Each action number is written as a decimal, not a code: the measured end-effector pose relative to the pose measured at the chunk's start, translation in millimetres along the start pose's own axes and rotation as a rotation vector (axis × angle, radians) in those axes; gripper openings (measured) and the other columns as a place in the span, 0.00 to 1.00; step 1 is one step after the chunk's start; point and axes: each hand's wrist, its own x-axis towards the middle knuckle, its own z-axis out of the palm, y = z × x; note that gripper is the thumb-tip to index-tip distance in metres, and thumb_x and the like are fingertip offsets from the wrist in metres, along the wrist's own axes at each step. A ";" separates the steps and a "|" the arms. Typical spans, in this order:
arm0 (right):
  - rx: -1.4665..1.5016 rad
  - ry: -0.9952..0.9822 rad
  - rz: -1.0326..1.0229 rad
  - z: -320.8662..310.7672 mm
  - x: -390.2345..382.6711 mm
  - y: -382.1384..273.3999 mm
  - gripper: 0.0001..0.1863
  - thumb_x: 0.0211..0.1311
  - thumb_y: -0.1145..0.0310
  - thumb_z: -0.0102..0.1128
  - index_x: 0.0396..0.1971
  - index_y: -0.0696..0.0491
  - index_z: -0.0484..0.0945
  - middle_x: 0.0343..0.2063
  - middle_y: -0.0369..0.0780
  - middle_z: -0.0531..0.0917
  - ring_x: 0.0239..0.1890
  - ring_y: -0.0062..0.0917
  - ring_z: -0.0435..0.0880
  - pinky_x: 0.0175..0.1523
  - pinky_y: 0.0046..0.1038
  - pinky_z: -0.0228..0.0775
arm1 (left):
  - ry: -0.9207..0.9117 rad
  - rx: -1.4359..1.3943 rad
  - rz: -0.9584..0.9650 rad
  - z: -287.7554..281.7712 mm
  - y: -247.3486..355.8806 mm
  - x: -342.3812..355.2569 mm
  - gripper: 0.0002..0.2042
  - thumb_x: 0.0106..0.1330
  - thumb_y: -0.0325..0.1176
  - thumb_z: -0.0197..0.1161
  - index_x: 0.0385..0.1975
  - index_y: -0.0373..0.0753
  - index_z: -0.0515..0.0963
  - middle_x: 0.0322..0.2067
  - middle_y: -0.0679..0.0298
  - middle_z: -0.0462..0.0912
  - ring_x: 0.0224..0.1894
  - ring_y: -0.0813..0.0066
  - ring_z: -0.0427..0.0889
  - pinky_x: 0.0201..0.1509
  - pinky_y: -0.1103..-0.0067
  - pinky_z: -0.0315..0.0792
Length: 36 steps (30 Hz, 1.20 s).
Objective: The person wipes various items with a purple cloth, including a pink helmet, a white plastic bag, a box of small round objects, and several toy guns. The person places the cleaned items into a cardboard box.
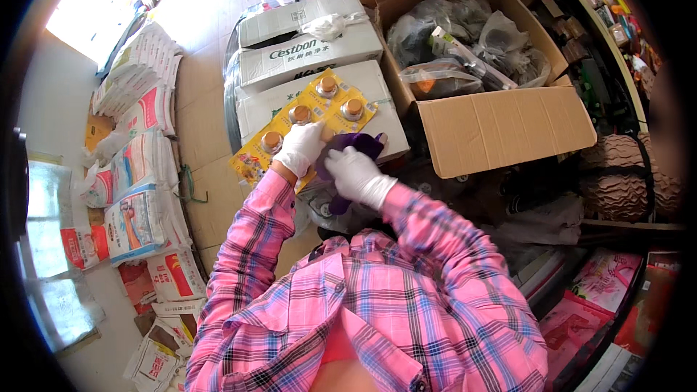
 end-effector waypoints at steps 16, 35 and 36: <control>-0.279 0.219 -0.125 17.1 49.2 -14.4 0.21 0.52 0.66 0.54 0.46 0.61 0.76 0.50 0.45 0.77 0.63 0.38 0.66 0.68 0.46 0.48 | 0.313 0.129 -0.202 8.4 -18.7 -110.0 0.31 0.47 0.39 0.71 0.53 0.37 0.73 0.49 0.55 0.76 0.52 0.56 0.74 0.54 0.65 0.69; -0.171 0.321 0.206 9.5 133.8 32.8 0.17 0.58 0.64 0.53 0.46 0.52 0.77 0.53 0.48 0.73 0.55 0.42 0.71 0.55 0.48 0.65 | 0.240 0.152 -0.238 24.4 5.0 -82.8 0.21 0.56 0.34 0.63 0.52 0.44 0.74 0.56 0.50 0.72 0.59 0.49 0.70 0.60 0.53 0.63; -0.213 0.260 0.210 1.4 148.5 32.7 0.16 0.59 0.64 0.52 0.45 0.51 0.78 0.51 0.47 0.74 0.53 0.41 0.72 0.54 0.47 0.65 | 0.258 0.140 -0.240 25.2 2.0 -82.0 0.21 0.57 0.34 0.63 0.52 0.44 0.74 0.56 0.49 0.72 0.59 0.48 0.69 0.60 0.53 0.63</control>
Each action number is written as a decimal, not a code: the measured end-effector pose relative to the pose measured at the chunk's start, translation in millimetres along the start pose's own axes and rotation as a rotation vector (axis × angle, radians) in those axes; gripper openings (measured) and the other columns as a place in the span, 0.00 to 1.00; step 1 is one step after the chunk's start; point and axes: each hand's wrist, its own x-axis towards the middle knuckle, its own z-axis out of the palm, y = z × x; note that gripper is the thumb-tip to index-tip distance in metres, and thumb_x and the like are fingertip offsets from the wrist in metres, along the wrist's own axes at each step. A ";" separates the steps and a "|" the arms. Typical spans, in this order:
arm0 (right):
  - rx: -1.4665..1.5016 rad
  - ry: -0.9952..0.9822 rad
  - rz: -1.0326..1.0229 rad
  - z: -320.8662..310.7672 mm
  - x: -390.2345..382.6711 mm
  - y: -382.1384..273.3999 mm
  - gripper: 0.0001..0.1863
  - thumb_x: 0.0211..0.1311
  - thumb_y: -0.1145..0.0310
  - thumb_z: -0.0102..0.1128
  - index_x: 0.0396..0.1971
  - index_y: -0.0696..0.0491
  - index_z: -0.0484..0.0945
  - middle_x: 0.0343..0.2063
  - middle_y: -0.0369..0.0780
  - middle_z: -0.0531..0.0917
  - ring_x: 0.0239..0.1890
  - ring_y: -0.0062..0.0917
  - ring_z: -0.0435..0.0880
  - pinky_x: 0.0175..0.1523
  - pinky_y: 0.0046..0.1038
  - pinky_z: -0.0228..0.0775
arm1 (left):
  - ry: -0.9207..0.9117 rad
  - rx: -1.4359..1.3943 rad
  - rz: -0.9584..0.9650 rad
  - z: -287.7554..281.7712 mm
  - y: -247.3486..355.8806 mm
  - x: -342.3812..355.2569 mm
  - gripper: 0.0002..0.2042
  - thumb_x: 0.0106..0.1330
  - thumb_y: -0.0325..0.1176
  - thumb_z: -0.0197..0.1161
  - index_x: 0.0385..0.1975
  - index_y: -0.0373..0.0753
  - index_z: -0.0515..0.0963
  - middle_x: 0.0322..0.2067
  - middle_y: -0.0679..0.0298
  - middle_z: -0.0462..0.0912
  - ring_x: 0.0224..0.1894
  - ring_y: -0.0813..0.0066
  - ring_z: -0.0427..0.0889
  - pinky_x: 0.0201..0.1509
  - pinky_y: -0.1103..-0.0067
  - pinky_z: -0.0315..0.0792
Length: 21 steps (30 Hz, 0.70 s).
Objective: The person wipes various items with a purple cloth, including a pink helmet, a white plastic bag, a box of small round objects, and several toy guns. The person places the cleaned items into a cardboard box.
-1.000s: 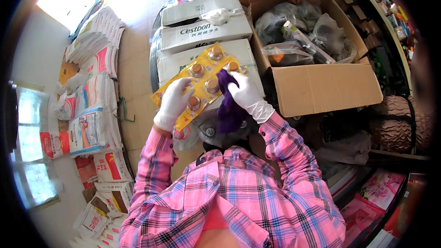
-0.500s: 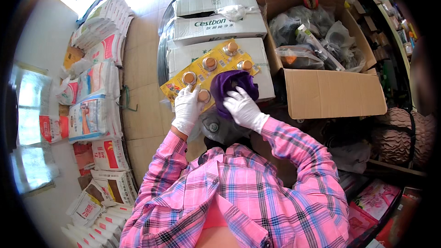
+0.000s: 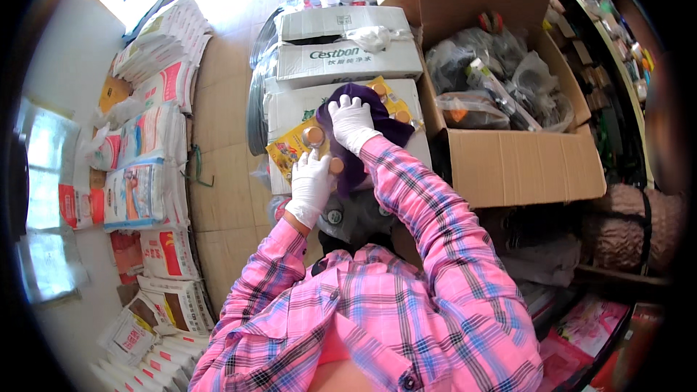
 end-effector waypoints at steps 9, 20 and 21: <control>-0.209 0.094 -0.515 14.5 -12.9 0.1 0.20 0.60 0.67 0.48 0.51 0.57 0.75 0.54 0.41 0.75 0.63 0.34 0.66 0.68 0.45 0.53 | 0.112 -0.024 -0.004 4.5 4.7 -2.7 0.16 0.58 0.36 0.61 0.46 0.40 0.75 0.53 0.48 0.74 0.56 0.50 0.70 0.59 0.52 0.63; 0.940 -0.146 -0.192 -88.2 -5.9 -2.3 0.13 0.64 0.71 0.52 0.45 0.61 0.76 0.41 0.49 0.82 0.44 0.41 0.81 0.51 0.32 0.71 | 0.213 -0.374 -0.012 -19.1 -32.7 -15.9 0.19 0.54 0.30 0.63 0.48 0.38 0.75 0.51 0.49 0.75 0.56 0.52 0.72 0.59 0.63 0.68; 0.921 -0.104 -0.235 -112.0 -8.2 -30.5 0.14 0.64 0.71 0.51 0.47 0.62 0.76 0.42 0.50 0.81 0.46 0.41 0.80 0.53 0.32 0.70 | 0.263 -0.344 -0.072 -16.3 -48.0 -26.1 0.19 0.55 0.27 0.61 0.48 0.38 0.75 0.49 0.49 0.75 0.55 0.52 0.73 0.58 0.66 0.69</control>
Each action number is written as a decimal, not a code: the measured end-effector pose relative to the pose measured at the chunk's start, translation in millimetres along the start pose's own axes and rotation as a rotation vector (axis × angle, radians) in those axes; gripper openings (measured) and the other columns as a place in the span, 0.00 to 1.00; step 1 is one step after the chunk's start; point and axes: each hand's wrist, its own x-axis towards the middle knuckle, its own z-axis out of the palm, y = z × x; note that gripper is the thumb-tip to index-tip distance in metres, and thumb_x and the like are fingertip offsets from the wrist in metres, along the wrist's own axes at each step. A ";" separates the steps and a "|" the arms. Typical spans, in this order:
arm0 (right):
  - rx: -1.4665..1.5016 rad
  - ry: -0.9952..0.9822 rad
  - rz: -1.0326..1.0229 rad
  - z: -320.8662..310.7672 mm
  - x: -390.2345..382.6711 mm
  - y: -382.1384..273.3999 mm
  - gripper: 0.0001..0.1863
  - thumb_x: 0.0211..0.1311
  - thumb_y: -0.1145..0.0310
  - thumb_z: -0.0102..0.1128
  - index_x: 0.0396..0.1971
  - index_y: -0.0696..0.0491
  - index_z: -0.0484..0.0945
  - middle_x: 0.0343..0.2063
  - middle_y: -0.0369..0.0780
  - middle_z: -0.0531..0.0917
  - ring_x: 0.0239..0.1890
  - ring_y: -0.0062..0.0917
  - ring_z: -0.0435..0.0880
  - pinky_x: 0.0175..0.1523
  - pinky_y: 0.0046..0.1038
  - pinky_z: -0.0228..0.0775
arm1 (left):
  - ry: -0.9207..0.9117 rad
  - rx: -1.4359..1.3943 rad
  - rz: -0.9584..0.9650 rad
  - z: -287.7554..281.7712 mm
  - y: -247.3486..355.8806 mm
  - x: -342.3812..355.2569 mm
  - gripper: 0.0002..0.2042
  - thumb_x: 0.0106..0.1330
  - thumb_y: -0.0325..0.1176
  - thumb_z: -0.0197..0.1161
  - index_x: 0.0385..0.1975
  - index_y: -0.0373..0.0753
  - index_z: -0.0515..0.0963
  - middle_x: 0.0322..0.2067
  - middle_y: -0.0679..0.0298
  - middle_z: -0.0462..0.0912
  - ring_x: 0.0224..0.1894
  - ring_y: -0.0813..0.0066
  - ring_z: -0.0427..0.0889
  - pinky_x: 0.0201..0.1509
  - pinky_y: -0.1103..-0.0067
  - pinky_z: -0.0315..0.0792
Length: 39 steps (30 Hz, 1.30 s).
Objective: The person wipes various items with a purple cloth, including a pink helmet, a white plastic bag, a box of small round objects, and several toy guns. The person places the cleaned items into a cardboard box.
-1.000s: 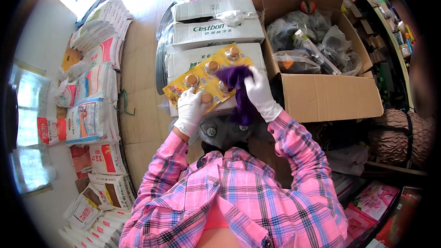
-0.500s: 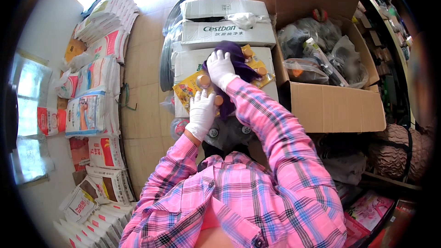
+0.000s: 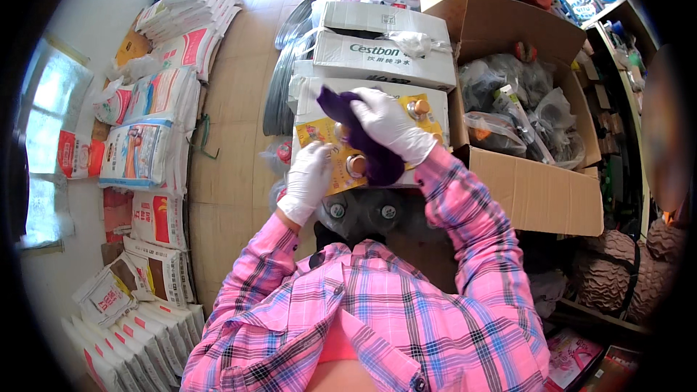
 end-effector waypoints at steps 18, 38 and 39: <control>-0.682 -0.243 -0.318 103.6 -143.7 39.2 0.17 0.54 0.70 0.52 0.44 0.59 0.74 0.50 0.47 0.76 0.54 0.40 0.73 0.59 0.37 0.65 | -0.518 0.524 0.040 -53.2 -26.7 7.5 0.52 0.44 0.51 0.73 0.69 0.40 0.52 0.69 0.56 0.54 0.71 0.48 0.50 0.69 0.43 0.42; 1.019 1.048 0.111 -114.6 -197.5 2.7 0.22 0.73 0.56 0.43 0.56 0.57 0.70 0.50 0.41 0.78 0.51 0.29 0.79 0.58 0.33 0.71 | -0.138 -1.612 -0.504 -35.2 39.3 86.6 0.15 0.72 0.30 0.53 0.55 0.33 0.70 0.50 0.56 0.77 0.50 0.62 0.78 0.55 0.68 0.73; 0.787 0.936 0.059 -107.5 -186.1 1.2 0.20 0.73 0.61 0.43 0.56 0.58 0.70 0.48 0.40 0.79 0.48 0.28 0.80 0.55 0.29 0.71 | -0.166 -1.643 -0.566 -25.5 23.9 81.6 0.16 0.72 0.30 0.52 0.57 0.33 0.67 0.52 0.56 0.76 0.52 0.62 0.77 0.57 0.66 0.72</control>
